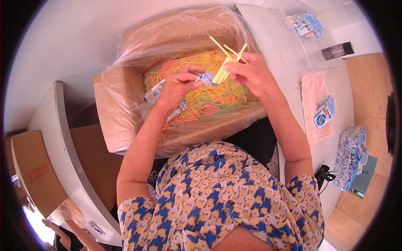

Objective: Packing small packaged noodle items into a large cardboard box lined with plastic.

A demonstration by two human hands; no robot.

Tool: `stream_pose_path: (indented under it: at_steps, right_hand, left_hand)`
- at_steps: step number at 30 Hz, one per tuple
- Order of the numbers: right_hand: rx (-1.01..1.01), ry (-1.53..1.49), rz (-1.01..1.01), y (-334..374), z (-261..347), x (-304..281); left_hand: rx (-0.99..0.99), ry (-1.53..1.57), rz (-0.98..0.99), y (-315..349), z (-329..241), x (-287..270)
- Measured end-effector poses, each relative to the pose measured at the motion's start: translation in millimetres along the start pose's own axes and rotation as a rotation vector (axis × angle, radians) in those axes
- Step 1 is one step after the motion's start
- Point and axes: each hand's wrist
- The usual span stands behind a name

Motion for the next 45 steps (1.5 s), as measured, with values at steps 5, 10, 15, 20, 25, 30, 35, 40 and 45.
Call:
stream_pose_path:
  at_steps: [5,10,15,20,25,30,35,40,45]
  right_hand:
    - [-0.029,0.144,-0.020,-4.4,0.4,14.0]
    - [-0.112,0.566,-0.007,-4.4,3.4,27.7]
    - [-0.278,0.531,0.037,-0.6,-1.5,19.0]
    - [-0.242,0.388,0.041,1.8,-0.3,18.9]
    - [-0.355,0.536,-0.054,1.8,5.4,14.2]
    - [-0.397,0.469,-0.185,6.7,18.8,14.2]
    - [-0.462,0.377,-0.278,9.2,14.7,21.8]
    - [-0.651,0.692,-0.246,10.9,-0.6,4.8]
    - [-0.677,0.574,-0.252,17.2,8.2,2.6]
  left_hand:
    - [0.012,0.025,0.041,0.1,-0.5,-0.2]
    - [-0.096,0.047,-0.009,3.6,0.4,-0.9]
    - [-0.113,0.062,0.028,4.3,2.9,0.4]
    - [-0.107,0.119,-0.010,3.1,8.1,-1.8]
    - [-0.111,0.130,0.015,1.9,4.2,-0.5]
    - [-0.136,0.137,0.007,3.8,0.2,0.5]
    - [-0.128,0.167,0.023,4.9,-2.5,2.5]
    - [-0.087,0.226,0.025,2.6,-5.7,2.3]
    - [-0.120,0.199,0.034,4.7,-9.6,0.8]
Point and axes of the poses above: each hand's wrist, its own y-axis away from the middle knuckle, its own x-axis out of the palm, z = x × y, and after that the axes turned 13 degrees about z, right-handed
